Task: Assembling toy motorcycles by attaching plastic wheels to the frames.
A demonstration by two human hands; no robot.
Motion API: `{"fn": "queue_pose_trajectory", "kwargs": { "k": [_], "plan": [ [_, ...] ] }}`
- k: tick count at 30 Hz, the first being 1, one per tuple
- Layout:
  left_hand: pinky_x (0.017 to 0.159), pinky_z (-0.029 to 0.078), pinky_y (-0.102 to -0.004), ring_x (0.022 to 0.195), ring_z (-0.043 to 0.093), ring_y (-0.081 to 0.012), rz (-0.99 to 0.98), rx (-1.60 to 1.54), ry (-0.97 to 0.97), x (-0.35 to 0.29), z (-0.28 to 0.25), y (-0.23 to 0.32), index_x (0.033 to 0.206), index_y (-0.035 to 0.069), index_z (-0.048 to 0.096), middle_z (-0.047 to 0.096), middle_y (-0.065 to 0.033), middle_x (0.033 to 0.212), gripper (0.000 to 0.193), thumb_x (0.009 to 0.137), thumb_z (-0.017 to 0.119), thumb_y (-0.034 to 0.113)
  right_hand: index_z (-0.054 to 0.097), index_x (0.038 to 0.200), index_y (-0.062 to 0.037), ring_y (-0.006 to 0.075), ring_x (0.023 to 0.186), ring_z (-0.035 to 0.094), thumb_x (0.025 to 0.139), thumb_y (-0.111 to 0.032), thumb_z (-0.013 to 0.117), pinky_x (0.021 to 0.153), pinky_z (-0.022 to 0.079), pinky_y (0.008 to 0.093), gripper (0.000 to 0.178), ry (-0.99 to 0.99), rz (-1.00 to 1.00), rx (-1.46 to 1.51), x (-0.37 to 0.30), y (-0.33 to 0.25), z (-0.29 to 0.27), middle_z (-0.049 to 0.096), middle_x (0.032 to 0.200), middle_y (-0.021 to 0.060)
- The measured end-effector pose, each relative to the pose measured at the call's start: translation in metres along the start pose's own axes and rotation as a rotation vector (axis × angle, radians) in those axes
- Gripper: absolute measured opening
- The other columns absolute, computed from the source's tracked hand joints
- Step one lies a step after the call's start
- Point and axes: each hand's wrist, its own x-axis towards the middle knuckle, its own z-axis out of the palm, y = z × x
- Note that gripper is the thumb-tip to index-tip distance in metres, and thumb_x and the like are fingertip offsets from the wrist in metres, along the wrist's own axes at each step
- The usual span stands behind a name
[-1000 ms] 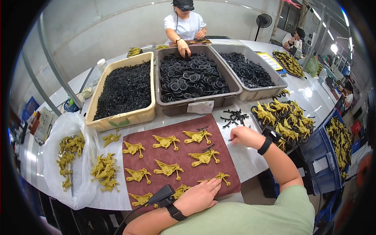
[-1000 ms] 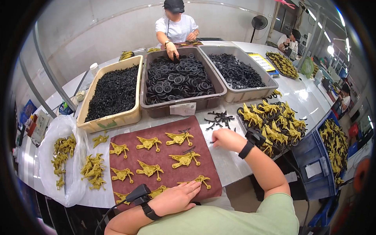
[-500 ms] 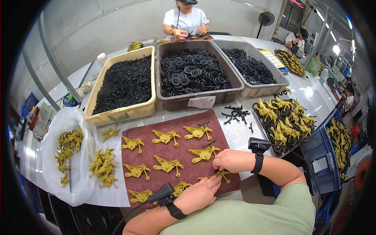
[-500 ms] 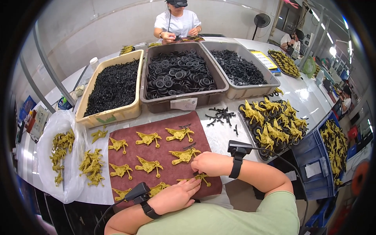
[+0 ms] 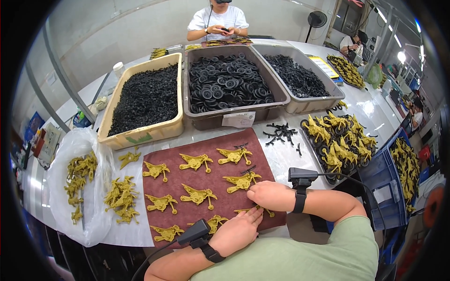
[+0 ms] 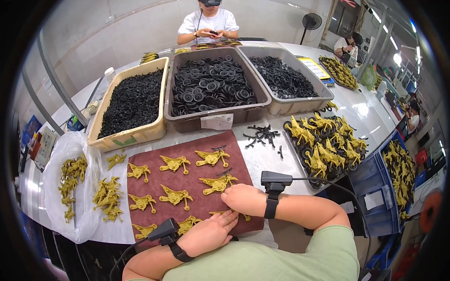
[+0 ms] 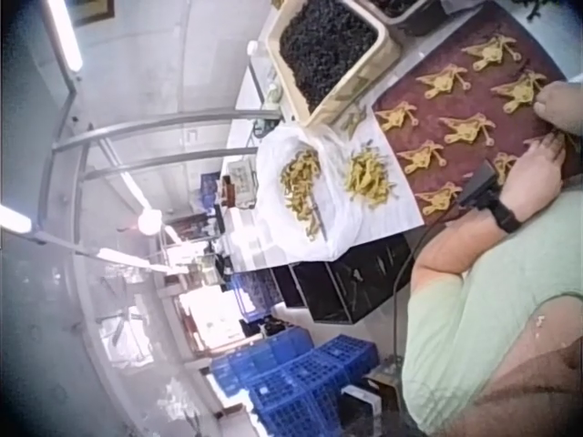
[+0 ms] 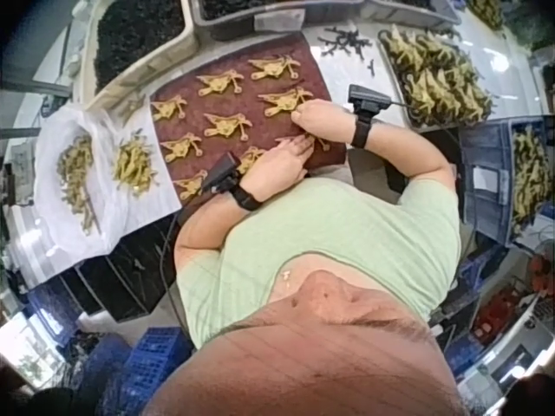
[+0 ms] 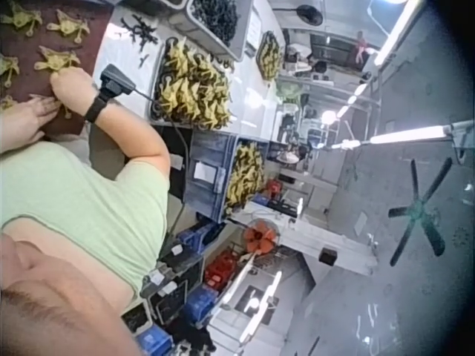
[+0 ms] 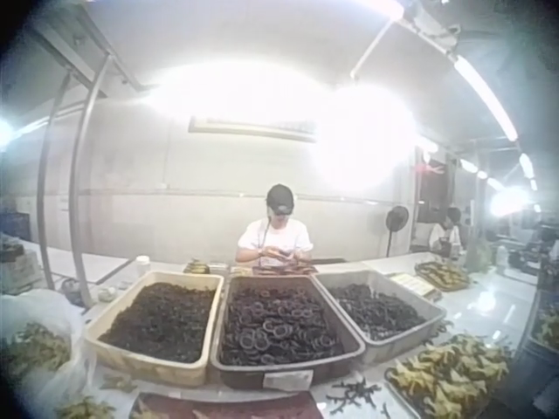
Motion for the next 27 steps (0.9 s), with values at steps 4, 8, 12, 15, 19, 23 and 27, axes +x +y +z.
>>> {"fn": "queue_pose_trajectory", "kwargs": {
  "k": [4,8,12,15,19,23,27],
  "plan": [
    [0.107,0.034,-0.0377,0.130,0.040,-0.0296,0.006,0.004,0.010,0.000,-0.003,0.000,0.127,-0.009,0.046,0.042,-0.0196,0.139,0.049,0.087,0.050,0.018,0.053,0.086,-0.0021,0.0260,0.086,0.060,0.078,-0.008,0.055,0.076,0.049,0.0347,0.010,-0.008,0.028,-0.026,0.000,-0.001,-0.006,0.058,0.083,0.0105],
    [0.107,0.034,-0.0380,0.130,0.039,-0.0297,0.026,0.003,-0.022,-0.002,-0.003,-0.002,0.127,-0.007,0.047,0.041,-0.0189,0.140,0.047,0.087,0.051,0.017,0.062,0.093,-0.0026,0.0296,0.087,0.061,0.077,-0.007,0.059,0.076,0.050,0.0354,0.017,0.170,0.009,0.465,-0.010,0.024,-0.003,0.062,0.089,0.0123],
    [0.107,0.034,-0.0390,0.131,0.038,-0.0302,0.071,-0.055,0.031,-0.001,0.006,-0.013,0.126,-0.005,0.048,0.041,-0.0183,0.140,0.044,0.087,0.052,0.015,0.063,0.099,-0.0028,0.0293,0.081,0.063,0.069,0.014,0.049,0.074,0.051,0.0366,0.038,0.657,0.474,0.210,-0.046,0.102,0.012,0.065,0.090,0.0155],
    [0.107,0.034,-0.0393,0.129,0.040,-0.0305,0.076,-0.093,0.068,-0.003,0.001,-0.011,0.125,-0.005,0.049,0.043,-0.0181,0.138,0.043,0.087,0.054,0.015,0.062,0.081,0.0019,0.0391,0.077,0.062,0.080,-0.010,0.062,0.072,0.049,0.0454,0.012,0.524,0.941,-0.005,-0.074,0.140,0.015,0.063,0.073,0.0217],
    [0.104,0.038,-0.0393,0.125,0.044,-0.0322,0.129,0.001,0.077,-0.009,-0.026,-0.012,0.125,-0.003,0.050,0.047,-0.0170,0.135,0.044,0.086,0.058,0.016,0.066,0.071,0.0043,0.0389,0.074,0.062,0.073,-0.025,0.073,0.072,0.049,0.0442,0.030,0.396,1.012,0.179,-0.075,0.150,0.023,0.063,0.073,0.0248],
    [0.102,0.039,-0.0407,0.124,0.045,-0.0326,-0.145,0.184,0.254,-0.029,-0.056,-0.041,0.122,-0.002,0.051,0.047,-0.0188,0.133,0.047,0.085,0.061,0.026,0.066,0.073,0.0015,0.0360,0.074,0.063,0.068,-0.022,0.077,0.069,0.049,0.0408,0.026,0.359,1.025,0.276,-0.069,0.142,0.010,0.064,0.074,0.0213],
    [0.104,0.037,-0.0401,0.126,0.043,-0.0331,-0.408,0.202,0.230,-0.032,-0.073,-0.092,0.128,-0.004,0.045,0.044,-0.0201,0.137,0.057,0.087,0.059,0.033,0.062,0.087,-0.0007,0.0313,0.076,0.064,0.071,-0.015,0.077,0.067,0.050,0.0370,0.026,0.589,0.743,0.362,-0.021,0.111,-0.022,0.065,0.078,0.0165]
  ]
}}
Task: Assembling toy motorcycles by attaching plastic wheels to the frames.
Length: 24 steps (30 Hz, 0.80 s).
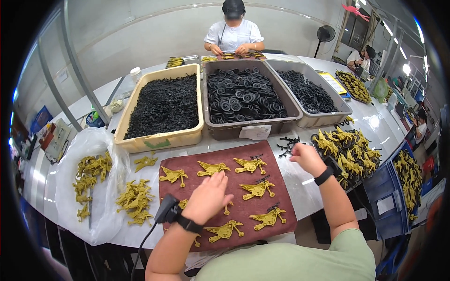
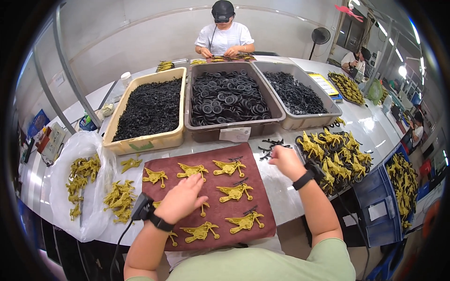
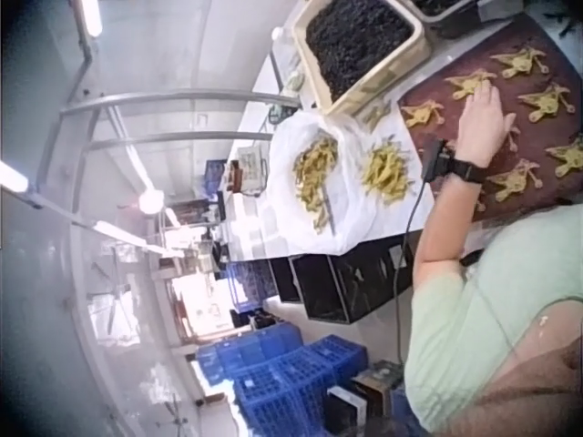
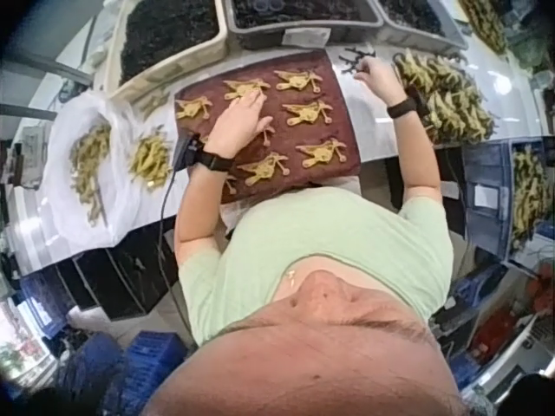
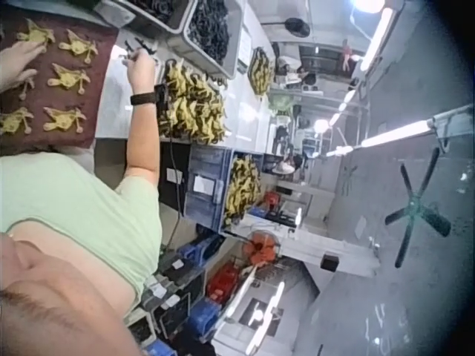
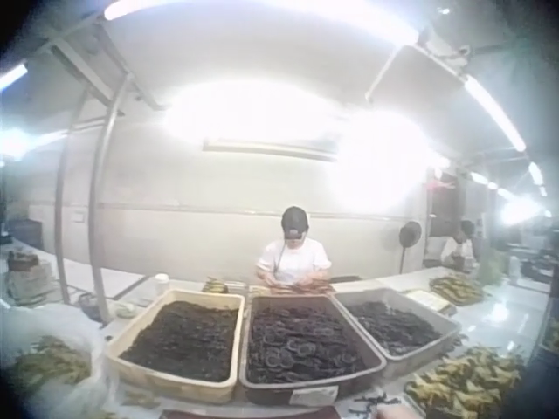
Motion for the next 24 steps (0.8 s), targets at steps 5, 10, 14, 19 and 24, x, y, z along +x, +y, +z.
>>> {"fn": "queue_pose_trajectory", "kwargs": {
  "k": [5,10,14,19,24],
  "plan": [
    [0.106,0.036,-0.0388,0.130,0.039,-0.0323,-0.093,0.023,-0.057,0.015,0.022,-0.030,0.131,-0.006,0.043,0.038,-0.0203,0.142,0.064,0.087,0.058,0.039,0.069,0.093,-0.0001,0.0295,0.082,0.066,0.075,-0.010,0.070,0.074,0.051,0.0345,0.021,-0.114,-0.282,0.234,0.044,-0.092,0.047,0.067,0.085,0.0176],
    [0.103,0.040,-0.0369,0.128,0.042,-0.0305,-0.156,0.016,-0.110,0.017,0.023,-0.026,0.132,-0.005,0.043,0.035,-0.0195,0.144,0.066,0.086,0.059,0.041,0.070,0.091,-0.0006,0.0339,0.081,0.064,0.075,-0.009,0.067,0.074,0.051,0.0381,0.018,-0.152,-0.494,0.153,0.078,-0.126,0.097,0.067,0.085,0.0191],
    [0.100,0.042,-0.0371,0.127,0.044,-0.0302,-0.136,0.004,-0.078,0.018,0.030,-0.032,0.131,-0.005,0.044,0.038,-0.0198,0.142,0.064,0.086,0.058,0.039,0.070,0.091,-0.0005,0.0344,0.080,0.064,0.076,-0.007,0.065,0.074,0.050,0.0390,0.017,-0.323,-0.455,0.138,0.083,-0.131,0.122,0.067,0.081,0.0189],
    [0.100,0.042,-0.0376,0.126,0.044,-0.0319,-0.132,-0.044,-0.074,0.017,0.033,-0.036,0.130,-0.007,0.043,0.038,-0.0217,0.141,0.064,0.087,0.057,0.038,0.069,0.087,0.0005,0.0330,0.082,0.064,0.075,-0.005,0.064,0.075,0.050,0.0389,0.014,-0.344,-0.462,0.056,0.084,-0.135,0.127,0.067,0.080,0.0183],
    [0.101,0.042,-0.0375,0.126,0.044,-0.0327,-0.108,-0.050,-0.064,0.017,0.035,-0.038,0.128,-0.009,0.044,0.038,-0.0235,0.140,0.064,0.087,0.057,0.038,0.064,0.081,0.0021,0.0318,0.088,0.061,0.072,-0.004,0.063,0.077,0.051,0.0383,0.011,-0.335,-0.582,-0.172,0.084,-0.142,0.129,0.066,0.083,0.0169]
  ]
}}
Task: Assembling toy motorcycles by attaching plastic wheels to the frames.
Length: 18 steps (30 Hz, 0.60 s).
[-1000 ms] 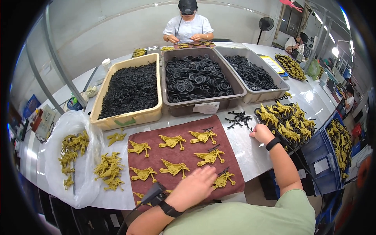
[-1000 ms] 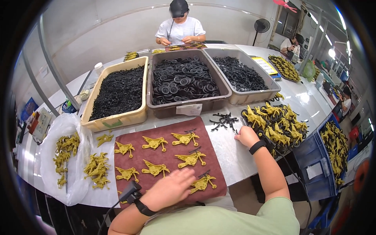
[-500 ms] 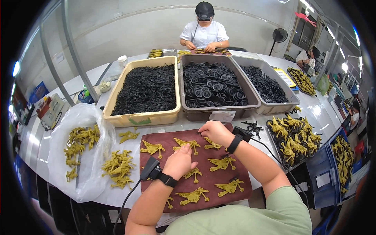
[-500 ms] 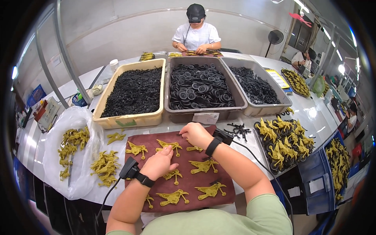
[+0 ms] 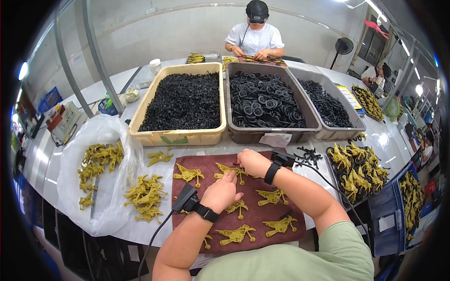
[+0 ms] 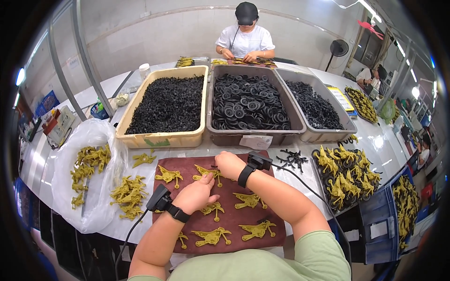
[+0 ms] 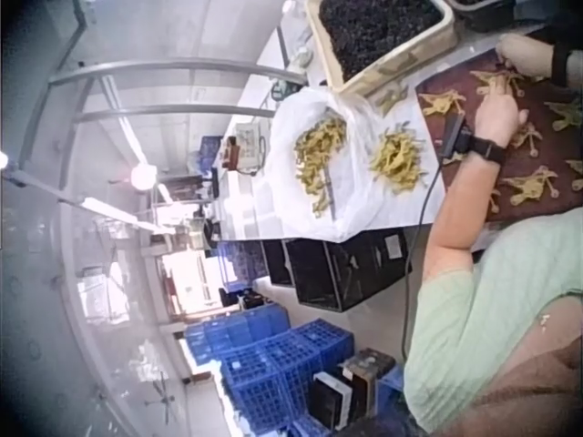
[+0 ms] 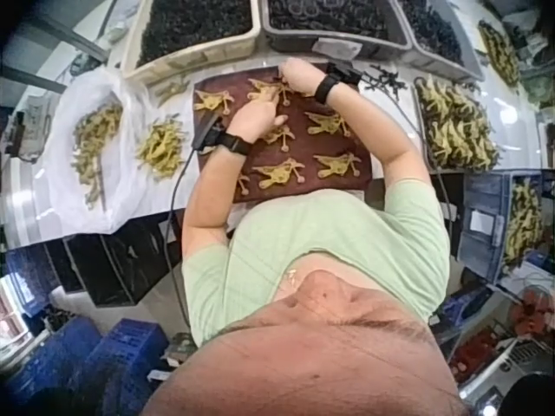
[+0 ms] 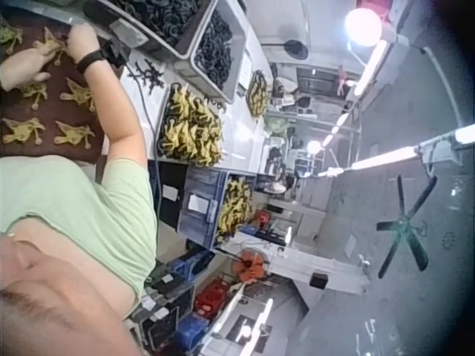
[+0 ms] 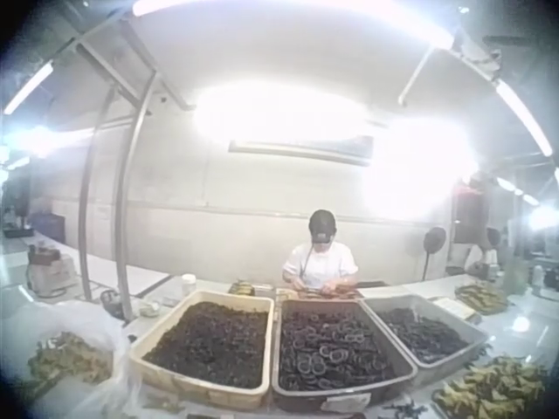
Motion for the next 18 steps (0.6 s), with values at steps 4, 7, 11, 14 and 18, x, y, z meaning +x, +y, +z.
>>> {"fn": "queue_pose_trajectory", "kwargs": {
  "k": [4,7,11,14,18],
  "plan": [
    [0.102,0.041,-0.0371,0.127,0.043,-0.0328,-0.020,0.000,-0.033,0.002,-0.001,0.002,0.128,-0.010,0.044,0.037,-0.0246,0.141,0.065,0.087,0.056,0.039,0.064,0.081,0.0034,0.0324,0.086,0.063,0.072,-0.004,0.061,0.076,0.052,0.0387,0.012,-0.051,-0.033,-0.031,0.006,0.006,0.005,0.065,0.083,0.0186],
    [0.102,0.040,-0.0369,0.128,0.042,-0.0328,-0.034,-0.005,-0.081,0.003,-0.006,0.002,0.129,-0.010,0.042,0.036,-0.0253,0.142,0.067,0.087,0.056,0.040,0.065,0.079,0.0030,0.0331,0.082,0.065,0.073,-0.004,0.059,0.073,0.053,0.0397,0.012,-0.057,-0.011,-0.116,0.014,0.004,0.011,0.065,0.082,0.0200],
    [0.102,0.040,-0.0364,0.128,0.042,-0.0330,-0.020,0.000,-0.101,0.005,-0.011,0.003,0.130,-0.011,0.041,0.034,-0.0258,0.142,0.068,0.087,0.056,0.040,0.067,0.076,0.0009,0.0339,0.077,0.066,0.075,-0.007,0.057,0.068,0.055,0.0406,0.013,-0.092,-0.022,-0.188,0.017,0.000,0.009,0.066,0.079,0.0199],
    [0.102,0.040,-0.0362,0.127,0.043,-0.0333,-0.028,-0.018,-0.053,0.003,-0.011,0.007,0.130,-0.011,0.041,0.035,-0.0263,0.141,0.067,0.087,0.055,0.039,0.068,0.079,-0.0010,0.0324,0.080,0.067,0.077,-0.008,0.056,0.069,0.055,0.0397,0.014,-0.082,0.039,-0.236,0.015,-0.006,0.007,0.067,0.085,0.0183],
    [0.103,0.040,-0.0360,0.126,0.044,-0.0336,-0.009,-0.007,-0.043,0.003,-0.007,0.005,0.129,-0.011,0.042,0.038,-0.0272,0.139,0.066,0.087,0.056,0.037,0.064,0.086,-0.0029,0.0322,0.086,0.062,0.076,-0.009,0.062,0.077,0.050,0.0418,0.012,0.015,0.159,-0.201,0.000,-0.015,0.000,0.064,0.086,0.0151]
  ]
}}
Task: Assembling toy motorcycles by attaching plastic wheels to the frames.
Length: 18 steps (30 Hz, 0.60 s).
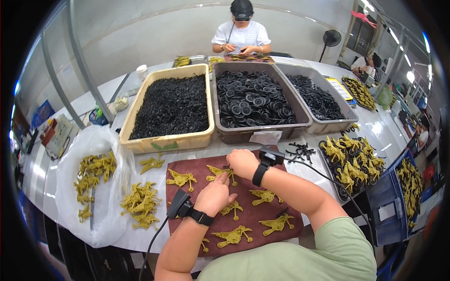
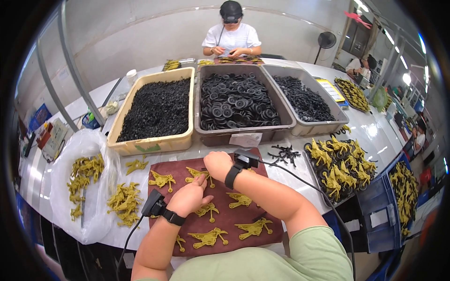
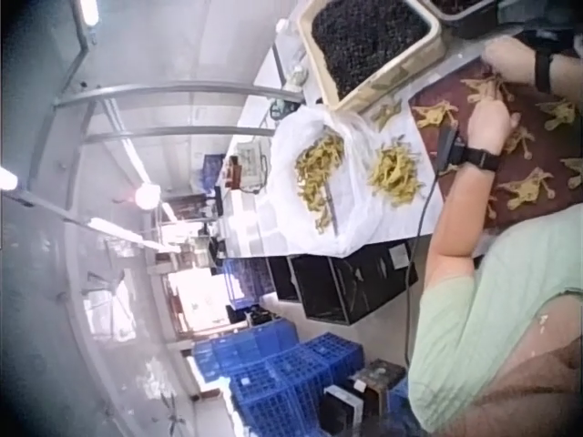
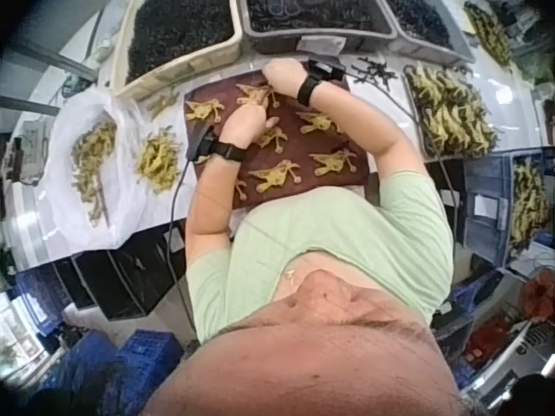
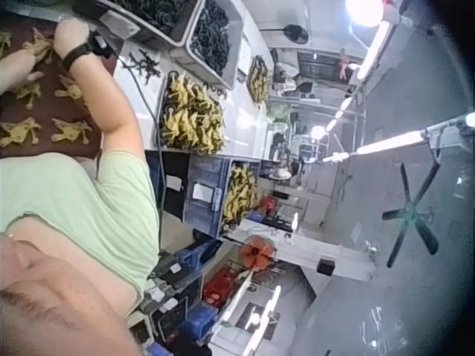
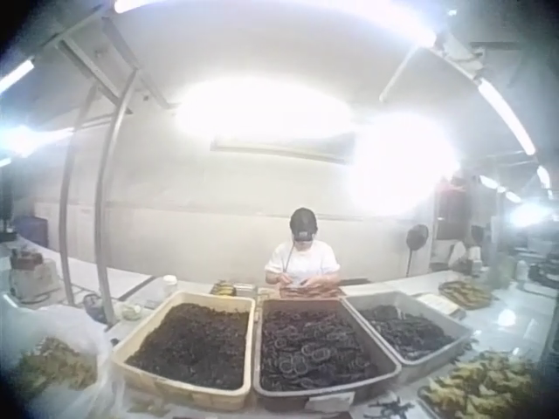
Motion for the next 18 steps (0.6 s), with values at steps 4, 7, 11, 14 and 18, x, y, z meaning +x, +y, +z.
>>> {"fn": "queue_pose_trajectory", "kwargs": {
  "k": [4,7,11,14,18],
  "plan": [
    [0.106,0.036,-0.0354,0.128,0.041,-0.0333,0.067,0.050,0.021,0.000,0.007,-0.008,0.129,-0.011,0.043,0.037,-0.0270,0.140,0.064,0.088,0.056,0.037,0.064,0.097,-0.0042,0.0316,0.092,0.062,0.076,-0.002,0.058,0.079,0.050,0.0391,0.022,0.293,0.058,0.303,-0.033,0.036,-0.006,0.065,0.094,0.0143],
    [0.107,0.035,-0.0368,0.130,0.039,-0.0322,0.048,-0.002,-0.034,-0.001,0.000,-0.009,0.130,-0.008,0.044,0.037,-0.0248,0.141,0.062,0.089,0.055,0.037,0.068,0.090,-0.0030,0.0331,0.085,0.064,0.075,-0.002,0.058,0.076,0.051,0.0398,0.018,0.242,0.245,0.274,-0.067,0.092,-0.024,0.066,0.088,0.0168],
    [0.107,0.034,-0.0393,0.130,0.039,-0.0313,0.074,0.031,0.003,-0.010,-0.011,-0.009,0.130,-0.006,0.044,0.038,-0.0223,0.141,0.060,0.088,0.057,0.035,0.070,0.083,-0.0038,0.0320,0.083,0.065,0.077,-0.012,0.064,0.074,0.051,0.0406,0.012,0.164,0.448,0.226,-0.094,0.160,-0.015,0.068,0.083,0.0165],
    [0.104,0.036,-0.0410,0.127,0.042,-0.0320,0.099,0.132,0.234,-0.031,-0.023,0.013,0.125,-0.005,0.048,0.044,-0.0205,0.137,0.054,0.086,0.060,0.031,0.069,0.081,-0.0036,0.0323,0.082,0.065,0.073,-0.018,0.070,0.074,0.050,0.0413,0.017,0.090,0.564,0.211,-0.101,0.174,-0.005,0.068,0.080,0.0156],
    [0.101,0.038,-0.0394,0.123,0.045,-0.0324,0.130,0.052,0.109,-0.077,-0.026,0.043,0.121,-0.006,0.051,0.048,-0.0211,0.132,0.055,0.086,0.060,0.036,0.069,0.084,-0.0031,0.0327,0.080,0.065,0.070,-0.017,0.074,0.072,0.051,0.0399,0.020,0.084,0.552,0.171,-0.101,0.166,-0.008,0.067,0.078,0.0150]
  ]
}}
